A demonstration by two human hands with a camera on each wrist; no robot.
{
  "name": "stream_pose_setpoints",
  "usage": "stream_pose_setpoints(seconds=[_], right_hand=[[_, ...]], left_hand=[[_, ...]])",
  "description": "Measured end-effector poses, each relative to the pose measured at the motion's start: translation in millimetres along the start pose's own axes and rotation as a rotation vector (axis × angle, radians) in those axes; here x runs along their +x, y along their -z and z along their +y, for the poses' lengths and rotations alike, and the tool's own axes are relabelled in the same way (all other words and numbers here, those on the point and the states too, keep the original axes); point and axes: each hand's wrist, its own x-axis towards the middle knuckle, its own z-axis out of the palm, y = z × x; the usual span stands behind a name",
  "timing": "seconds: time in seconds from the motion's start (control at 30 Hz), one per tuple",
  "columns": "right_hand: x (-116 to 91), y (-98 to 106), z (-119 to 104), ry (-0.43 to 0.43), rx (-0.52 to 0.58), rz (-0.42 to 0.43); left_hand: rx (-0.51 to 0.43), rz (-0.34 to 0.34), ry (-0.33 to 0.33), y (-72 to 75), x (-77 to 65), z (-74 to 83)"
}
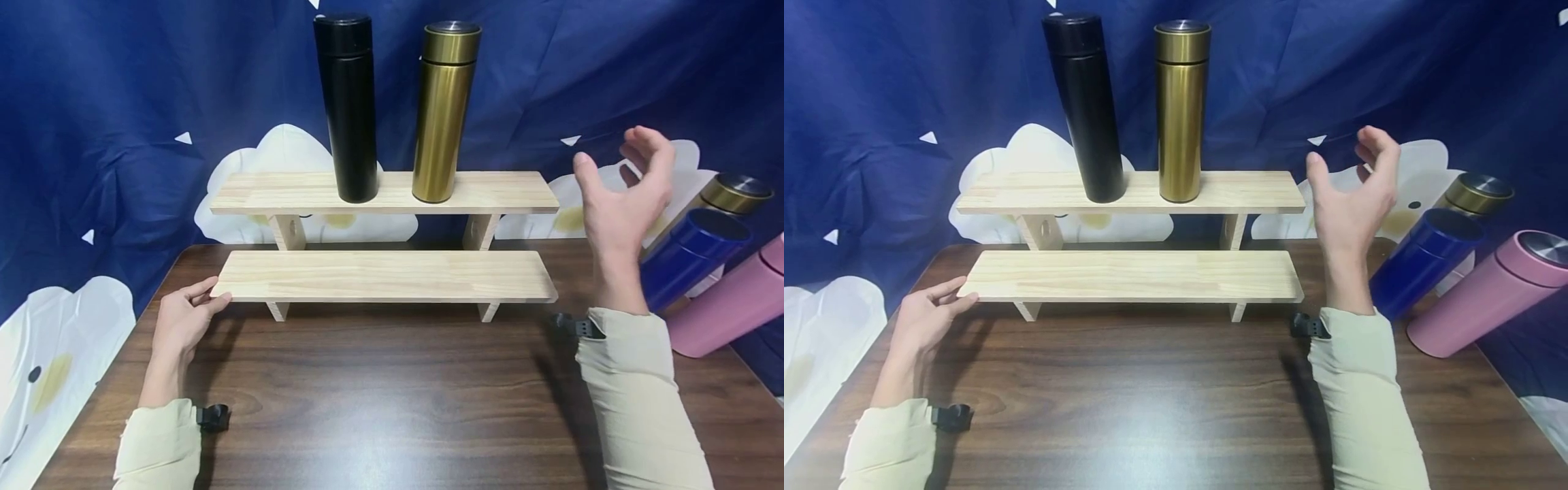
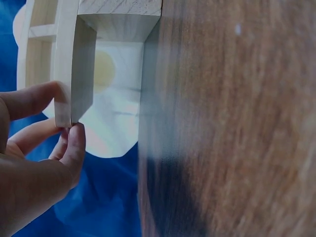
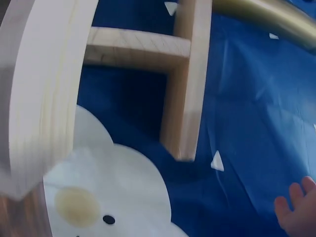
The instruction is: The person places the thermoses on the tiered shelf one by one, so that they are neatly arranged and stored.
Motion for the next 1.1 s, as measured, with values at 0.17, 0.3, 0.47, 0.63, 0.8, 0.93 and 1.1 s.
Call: stream_pose_setpoints(seconds=[0.17, 0.3, 0.47, 0.63, 0.8, 0.93, 1.1], right_hand=[[7.7, 15.1, 8.2, -0.039, 0.001, 0.07], [9.6, 24.6, 11.9, -0.054, 0.01, 0.106], [8.9, 34.1, 11.2, -0.052, -0.022, 0.134], [7.6, 44.6, 11.6, -0.035, -0.063, 0.156], [9.4, 56.0, 19.5, -0.009, -0.102, 0.189], [11.8, 61.5, 24.8, -0.011, -0.083, 0.221], [10.8, 67.0, 25.6, -0.035, -0.063, 0.236]], left_hand=[[0.002, -0.004, -0.002, 1.5, 0.3, -1.0], [0.002, 0.002, -0.002, 2.0, 0.9, -2.4], [-0.006, 0.009, 0.004, 1.0, 1.4, -1.4], [-0.001, 0.005, 0.008, 0.4, 1.2, -0.5], [0.002, -0.004, 0.001, 0.9, 1.3, -0.7], [-0.004, -0.002, 0.002, 1.7, 1.8, -0.6], [-0.002, -0.008, 0.006, 2.1, 1.7, -0.6]])
